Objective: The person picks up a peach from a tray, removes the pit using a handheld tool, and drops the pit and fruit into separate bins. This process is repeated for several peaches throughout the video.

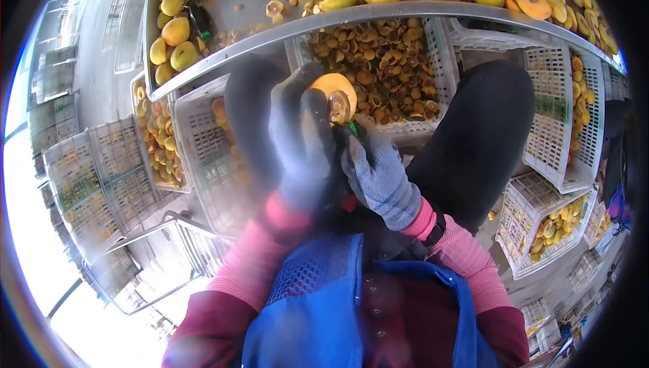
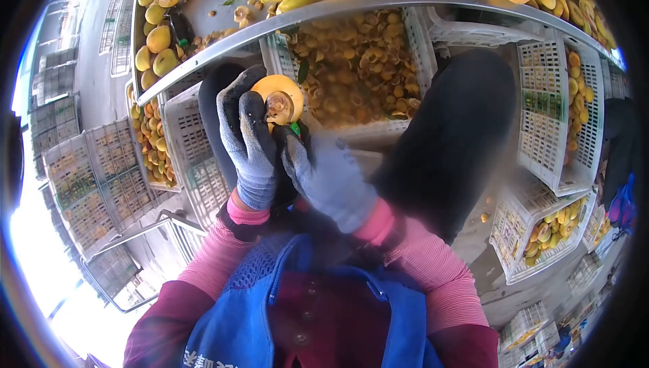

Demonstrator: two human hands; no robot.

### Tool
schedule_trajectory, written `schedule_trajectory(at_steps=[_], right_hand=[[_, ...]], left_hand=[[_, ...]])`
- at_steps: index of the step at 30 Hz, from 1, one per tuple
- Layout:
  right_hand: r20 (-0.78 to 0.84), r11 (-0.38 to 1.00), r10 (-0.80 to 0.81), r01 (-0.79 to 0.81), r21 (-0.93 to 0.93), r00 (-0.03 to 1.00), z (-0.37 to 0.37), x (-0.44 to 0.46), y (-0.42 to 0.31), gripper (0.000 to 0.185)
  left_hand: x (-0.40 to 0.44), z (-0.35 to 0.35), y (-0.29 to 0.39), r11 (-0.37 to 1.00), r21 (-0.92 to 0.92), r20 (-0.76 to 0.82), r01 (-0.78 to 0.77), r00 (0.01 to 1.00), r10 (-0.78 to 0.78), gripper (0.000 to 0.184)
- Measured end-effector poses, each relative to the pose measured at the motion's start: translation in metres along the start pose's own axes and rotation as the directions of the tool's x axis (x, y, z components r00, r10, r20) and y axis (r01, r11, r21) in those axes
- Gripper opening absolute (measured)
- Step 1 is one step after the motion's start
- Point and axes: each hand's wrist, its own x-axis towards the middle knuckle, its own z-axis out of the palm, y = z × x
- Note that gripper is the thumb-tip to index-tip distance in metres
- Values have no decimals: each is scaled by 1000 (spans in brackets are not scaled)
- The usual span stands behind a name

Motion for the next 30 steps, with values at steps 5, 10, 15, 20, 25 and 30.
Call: schedule_trajectory(at_steps=[5,10,15,20,25,30], right_hand=[[136,973,165,-184,139,977,-7,0,17,34],[102,734,188,-209,647,977,-6,2,12,29],[66,618,172,-160,770,983,-30,29,-12,34],[95,878,-118,59,475,989,-44,45,-12,27],[27,964,159,-161,213,987,-37,31,-20,25],[22,886,-259,247,-391,966,-14,0,-25,37]], left_hand=[[-5,-2,-6,997,77,90,7,996,-14,23],[-3,-9,-18,982,95,258,-166,956,136,27],[-8,-7,15,875,-354,231,330,938,-260,34],[14,-30,14,987,78,465,143,870,-163,37],[0,-24,-24,994,85,379,72,920,-99,48],[-15,0,12,751,-387,143,535,839,-524,36]])
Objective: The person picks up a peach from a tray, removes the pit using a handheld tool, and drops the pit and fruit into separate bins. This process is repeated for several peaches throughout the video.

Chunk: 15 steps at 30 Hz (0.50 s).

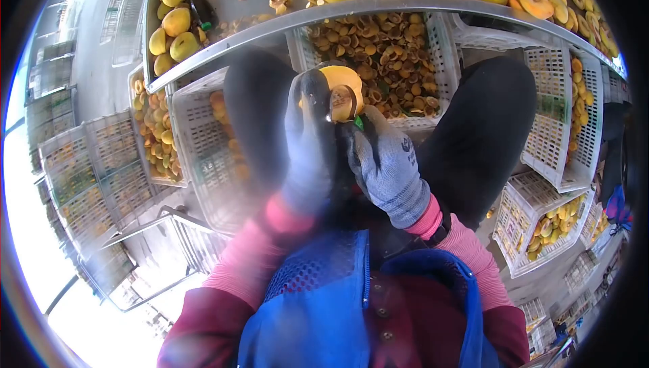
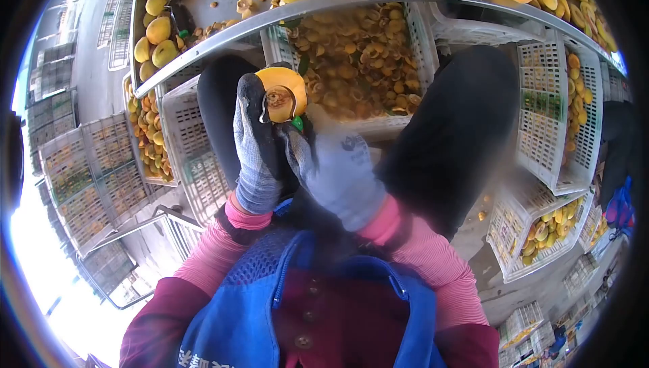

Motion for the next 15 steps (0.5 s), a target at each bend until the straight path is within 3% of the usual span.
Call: schedule_trajectory(at_steps=[2,4,8,11,14,15], right_hand=[[6,999,-12,12,50,1000,1,3,-1,39],[-14,999,-37,37,28,999,4,1,0,39],[-92,997,-39,45,57,995,9,2,1,26],[-110,997,-75,76,1,991,12,-4,9,26],[98,990,138,-136,-23,986,6,-12,16,41],[8,998,51,-51,39,999,14,-15,27,38]], left_hand=[[-5,5,0,924,272,-2,-269,960,280,35],[-5,4,-1,916,289,-23,-278,955,297,35],[-2,4,0,993,-115,-58,18,998,-25,33],[-4,10,0,984,-174,-60,43,997,-54,30],[-3,5,-2,992,-93,20,90,996,-89,30],[3,-4,-9,970,135,139,-204,973,186,30]])
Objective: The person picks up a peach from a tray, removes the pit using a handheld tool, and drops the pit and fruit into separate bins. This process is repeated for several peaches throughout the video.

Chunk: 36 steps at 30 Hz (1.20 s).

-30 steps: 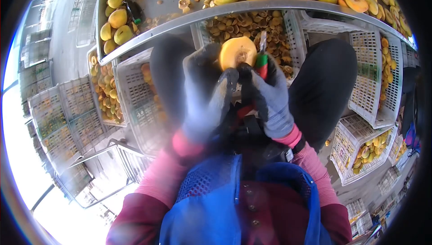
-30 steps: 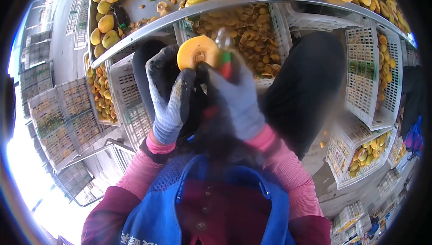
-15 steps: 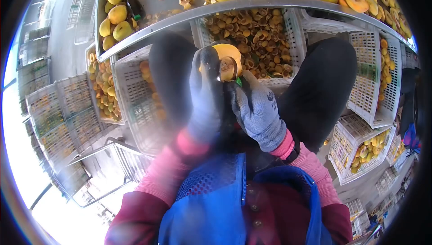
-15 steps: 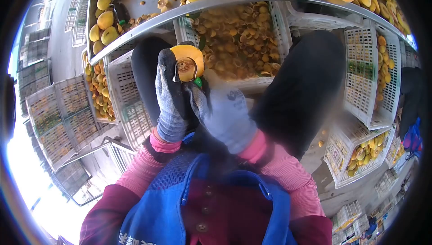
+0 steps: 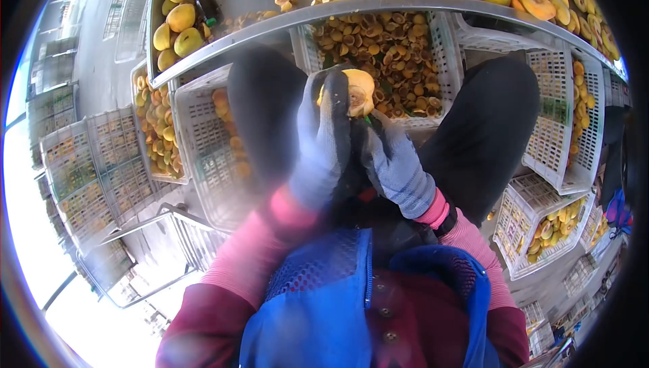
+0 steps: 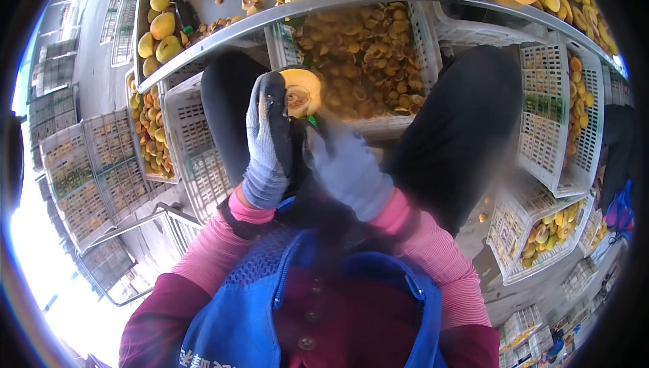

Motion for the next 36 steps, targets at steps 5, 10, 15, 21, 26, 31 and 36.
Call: schedule_trajectory(at_steps=[5,10,15,21,26,31,36], right_hand=[[140,525,360,-325,787,922,12,-2,7,31],[773,-197,120,-748,634,623,-19,7,-11,41],[679,-644,-331,-682,346,656,-8,0,-4,41],[628,-624,-390,-695,357,673,0,-2,1,40],[642,-574,-302,-673,467,704,-4,7,18,44],[845,-542,48,-697,471,533,1,6,48,47],[776,-197,396,-780,594,491,-8,18,54,44]], left_hand=[[23,-14,21,983,-83,237,165,961,-141,24],[25,-13,10,980,116,278,-161,953,124,23],[13,-8,4,986,-143,313,80,949,-31,31],[1,4,-1,712,-541,272,447,894,-355,43],[2,-35,7,627,-627,-20,463,795,-607,39],[25,-180,7,938,345,-161,-24,983,85,30],[93,-262,38,-14,999,28,-30,993,-116,28]])
